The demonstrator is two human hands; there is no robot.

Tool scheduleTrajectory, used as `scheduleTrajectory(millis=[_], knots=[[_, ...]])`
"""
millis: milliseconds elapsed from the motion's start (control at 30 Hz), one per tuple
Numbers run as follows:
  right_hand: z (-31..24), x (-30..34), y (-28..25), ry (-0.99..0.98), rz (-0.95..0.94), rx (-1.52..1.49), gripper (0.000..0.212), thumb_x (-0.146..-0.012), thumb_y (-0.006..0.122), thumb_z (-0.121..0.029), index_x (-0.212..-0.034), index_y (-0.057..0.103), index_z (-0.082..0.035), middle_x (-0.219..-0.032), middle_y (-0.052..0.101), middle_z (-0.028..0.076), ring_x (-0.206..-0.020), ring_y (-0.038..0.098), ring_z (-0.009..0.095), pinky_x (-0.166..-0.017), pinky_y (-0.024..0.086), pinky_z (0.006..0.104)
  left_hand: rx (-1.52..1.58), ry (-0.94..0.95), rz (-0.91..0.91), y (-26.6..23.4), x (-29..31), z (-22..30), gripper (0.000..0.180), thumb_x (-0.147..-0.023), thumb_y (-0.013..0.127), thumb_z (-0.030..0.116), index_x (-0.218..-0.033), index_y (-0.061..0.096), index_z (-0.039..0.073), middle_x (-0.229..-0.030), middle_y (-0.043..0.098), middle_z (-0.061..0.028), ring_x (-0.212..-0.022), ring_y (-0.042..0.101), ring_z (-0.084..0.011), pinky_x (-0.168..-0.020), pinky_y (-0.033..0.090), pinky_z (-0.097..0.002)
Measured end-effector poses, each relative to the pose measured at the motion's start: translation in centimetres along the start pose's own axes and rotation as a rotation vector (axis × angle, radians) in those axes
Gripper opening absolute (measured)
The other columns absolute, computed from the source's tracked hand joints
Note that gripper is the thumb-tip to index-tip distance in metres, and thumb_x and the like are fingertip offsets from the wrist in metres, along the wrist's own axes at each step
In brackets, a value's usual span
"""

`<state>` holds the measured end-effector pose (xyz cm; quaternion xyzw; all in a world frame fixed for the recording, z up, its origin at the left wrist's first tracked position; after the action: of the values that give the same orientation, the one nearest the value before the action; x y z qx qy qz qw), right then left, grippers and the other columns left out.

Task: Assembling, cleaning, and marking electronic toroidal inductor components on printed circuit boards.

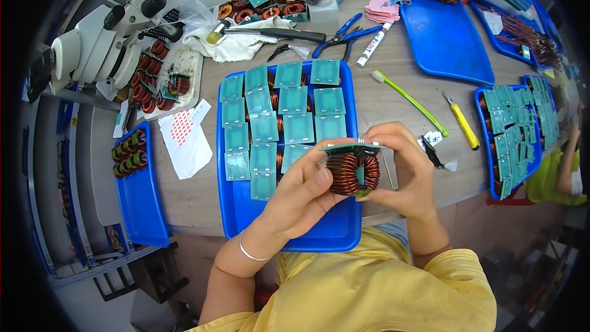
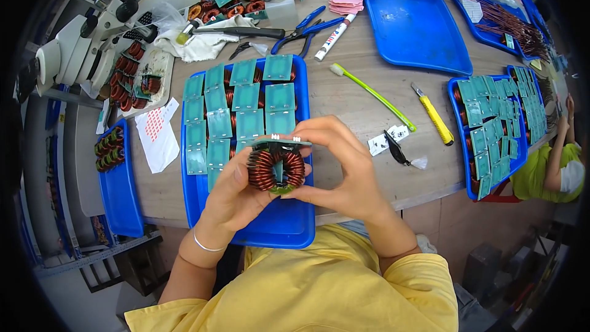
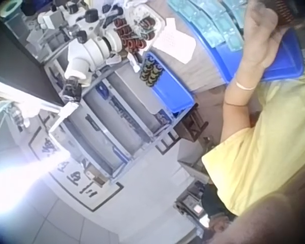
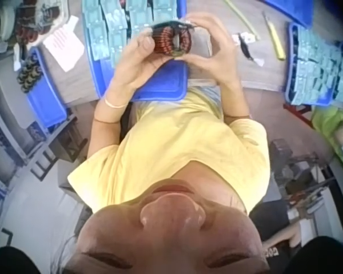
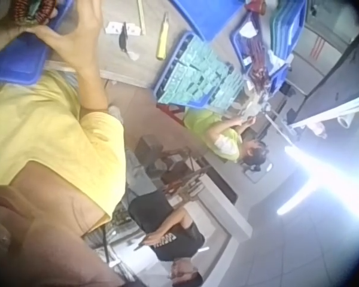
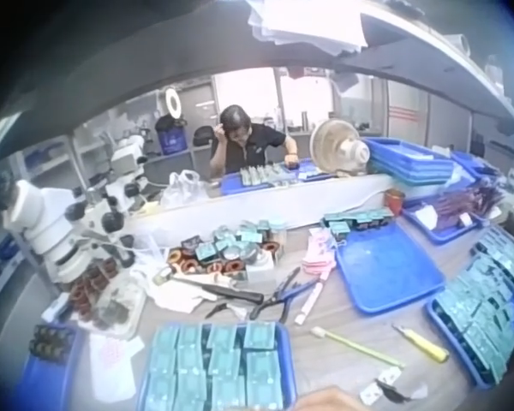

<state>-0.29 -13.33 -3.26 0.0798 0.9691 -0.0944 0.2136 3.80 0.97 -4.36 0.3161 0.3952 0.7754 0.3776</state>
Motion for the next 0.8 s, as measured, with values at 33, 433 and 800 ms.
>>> scheduleTrajectory(millis=[33, 433, 800], knots=[[0.1, -0.1, -0.1, 0.002, 0.003, -0.002, 0.057, -0.051, 0.081, -0.015, -0.099, 0.057, 0.002, -0.101, 0.054, 0.014, -0.096, 0.052, 0.025, -0.084, 0.04, 0.034, -0.001, -0.003, 0.002, 0.1, -0.2, -0.1, 0.059, -0.083, 0.062, 0.024, -0.128, 0.032, 0.0, -0.119, 0.048, -0.0132, -0.109, 0.051, -0.0212, -0.089, 0.044, -0.032], [-0.8, -0.1, -0.9, -0.116, 0.015, 0.086, 0.058, -0.05, 0.084, -0.018, -0.097, 0.057, 0.002, -0.097, 0.054, 0.014, -0.092, 0.052, 0.023, -0.079, 0.043, 0.0326, 0.05, -0.112, -0.116, 0.8, -0.5, -0.2, 0.074, -0.086, 0.054, 0.035, -0.135, 0.018, -0.006, -0.126, 0.043, -0.0171, -0.117, 0.044, -0.0256, -0.097, 0.037, -0.0382], [-3.2, 0.2, -1.1, -0.094, 0.078, 0.103, 0.055, -0.052, 0.085, -0.022, -0.095, 0.058, 0.0, -0.09, 0.057, 0.013, -0.082, 0.055, 0.024, -0.072, 0.043, 0.0319, -0.056, -0.133, -0.034, 1.1, 0.5, -0.7, 0.074, -0.084, 0.055, 0.04, -0.128, 0.027, -0.012, -0.121, 0.043, -0.0295, -0.11, 0.048, -0.0429, -0.088, 0.046, -0.0429]])
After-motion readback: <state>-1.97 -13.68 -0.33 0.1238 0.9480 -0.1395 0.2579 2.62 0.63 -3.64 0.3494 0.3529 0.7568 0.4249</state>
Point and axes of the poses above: each hand's wrist, its own x-axis away from the middle knuckle, its own y-axis out of the palm, z = x × y, the point moved 4 cm from there along -x, towards the middle knuckle
